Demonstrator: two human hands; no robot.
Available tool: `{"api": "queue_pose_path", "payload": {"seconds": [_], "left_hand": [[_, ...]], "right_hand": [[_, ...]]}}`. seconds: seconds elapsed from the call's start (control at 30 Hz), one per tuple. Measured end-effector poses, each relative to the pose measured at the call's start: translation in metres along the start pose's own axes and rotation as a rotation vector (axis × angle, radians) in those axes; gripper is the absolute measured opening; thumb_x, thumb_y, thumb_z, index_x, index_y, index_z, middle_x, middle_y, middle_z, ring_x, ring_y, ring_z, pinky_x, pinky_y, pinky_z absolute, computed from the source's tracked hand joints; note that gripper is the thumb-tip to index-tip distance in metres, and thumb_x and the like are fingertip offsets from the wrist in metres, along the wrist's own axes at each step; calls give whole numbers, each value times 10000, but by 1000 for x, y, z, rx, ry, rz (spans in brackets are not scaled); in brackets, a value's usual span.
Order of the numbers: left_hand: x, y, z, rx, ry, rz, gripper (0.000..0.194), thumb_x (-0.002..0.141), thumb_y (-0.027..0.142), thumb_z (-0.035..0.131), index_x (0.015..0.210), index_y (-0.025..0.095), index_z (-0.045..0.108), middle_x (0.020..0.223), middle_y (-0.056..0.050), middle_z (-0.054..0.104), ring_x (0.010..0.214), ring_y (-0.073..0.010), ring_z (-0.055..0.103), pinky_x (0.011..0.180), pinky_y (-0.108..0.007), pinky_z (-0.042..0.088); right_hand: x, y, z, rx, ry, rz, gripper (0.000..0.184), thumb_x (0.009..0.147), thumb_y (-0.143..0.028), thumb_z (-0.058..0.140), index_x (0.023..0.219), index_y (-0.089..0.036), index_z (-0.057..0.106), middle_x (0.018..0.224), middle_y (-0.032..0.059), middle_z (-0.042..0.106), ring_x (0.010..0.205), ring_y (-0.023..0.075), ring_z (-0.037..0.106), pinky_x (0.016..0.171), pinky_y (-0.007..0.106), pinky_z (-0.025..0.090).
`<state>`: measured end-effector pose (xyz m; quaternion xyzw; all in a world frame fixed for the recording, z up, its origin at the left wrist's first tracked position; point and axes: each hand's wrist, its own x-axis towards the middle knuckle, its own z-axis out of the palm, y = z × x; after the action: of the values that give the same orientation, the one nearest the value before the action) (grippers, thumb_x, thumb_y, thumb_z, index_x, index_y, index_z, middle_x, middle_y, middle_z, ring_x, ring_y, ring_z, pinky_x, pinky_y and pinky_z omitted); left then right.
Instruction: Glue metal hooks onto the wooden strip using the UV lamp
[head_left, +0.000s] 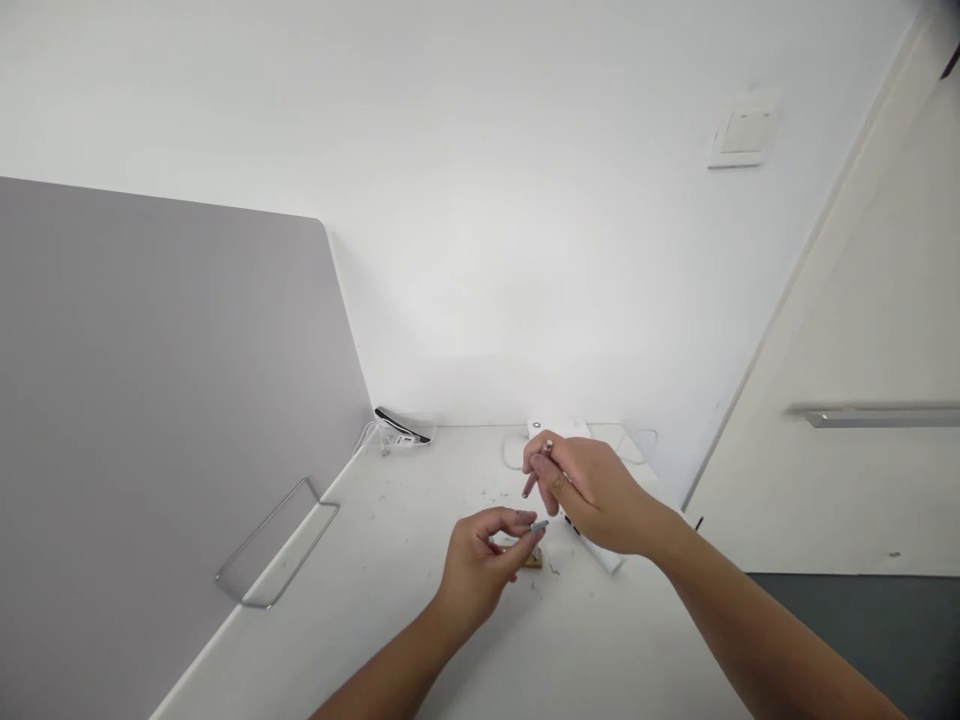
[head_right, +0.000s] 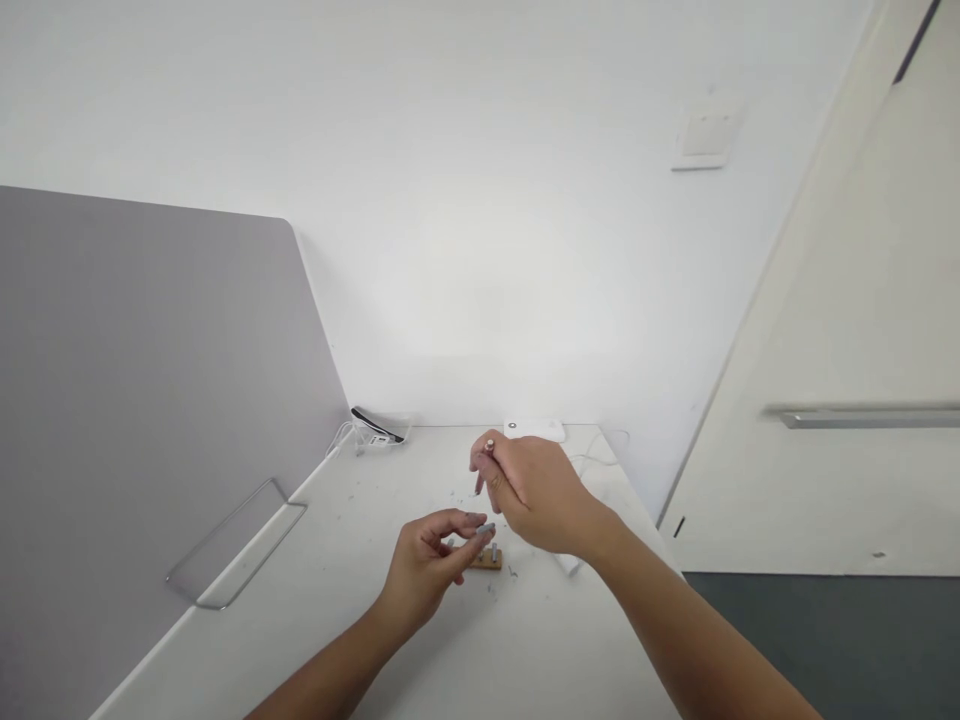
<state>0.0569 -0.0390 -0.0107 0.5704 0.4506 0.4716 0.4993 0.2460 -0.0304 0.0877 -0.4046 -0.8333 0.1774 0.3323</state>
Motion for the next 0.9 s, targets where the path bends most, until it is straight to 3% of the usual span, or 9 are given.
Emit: {"api": "queue_pose_path", "payload": {"seconds": [0.13,0.23,0.37,0.47,0.57,0.67,0.8,0.9], "left_hand": [[0,-1,1,8,16,-19,392,712,462,875,930,138,840,807,-69,727,515,-98,569,411,-195,448],[0,-1,1,7,15,-14,392,717,453,870,943,135,836,809,-69,728,512,-95,572,410,-191,445],[0,0,1,11,0,10,311,733,416,848,861,133,819,793,-59,731,516,-98,582,417,-190,451],[1,-1,-1,27,-43,47,220,777,346,794,719,137,757,707,-33,704,542,-112,594,447,-191,462],[1,-2,-2,58,-61,81,200,803,292,758,674,141,725,663,-12,663,544,-100,559,461,-183,465],[1,-3,-2,54,-62,62,203,822,338,767,766,142,778,741,-26,687,537,-84,533,450,-180,452],[1,-3,0,19,-14,-6,330,756,426,845,932,148,827,795,-50,712,525,-92,557,427,-190,452],[2,-3,1,28,10,-8,351,739,431,861,938,143,836,815,-62,715,531,-92,561,426,-191,455]], "right_hand": [[2,10,-9,-148,25,27,291,1105,-348,323,946,-235,538,682,-26,680,682,183,659,710,313,449],[0,8,-16,-184,-87,31,289,1095,-334,346,891,-235,524,695,-23,692,640,173,631,661,303,421],[-3,-5,-16,-50,-268,7,310,1092,-348,372,844,-232,519,659,-30,670,600,156,605,612,282,422],[-5,-16,-9,107,-325,-45,324,1101,-327,352,842,-228,521,622,-40,660,604,149,622,644,281,461],[-5,-19,1,164,-253,-86,345,1110,-325,323,861,-224,538,689,-18,708,694,160,675,721,301,488],[-3,-13,6,152,-131,-61,356,1118,-355,305,904,-228,560,744,-5,730,752,166,696,756,307,495],[-1,0,0,41,-3,-10,328,1111,-377,330,930,-233,564,703,-11,710,771,185,701,768,314,489],[-1,6,-9,-58,1,26,324,1104,-369,327,912,-235,550,668,-20,685,698,186,676,725,311,471]]}}
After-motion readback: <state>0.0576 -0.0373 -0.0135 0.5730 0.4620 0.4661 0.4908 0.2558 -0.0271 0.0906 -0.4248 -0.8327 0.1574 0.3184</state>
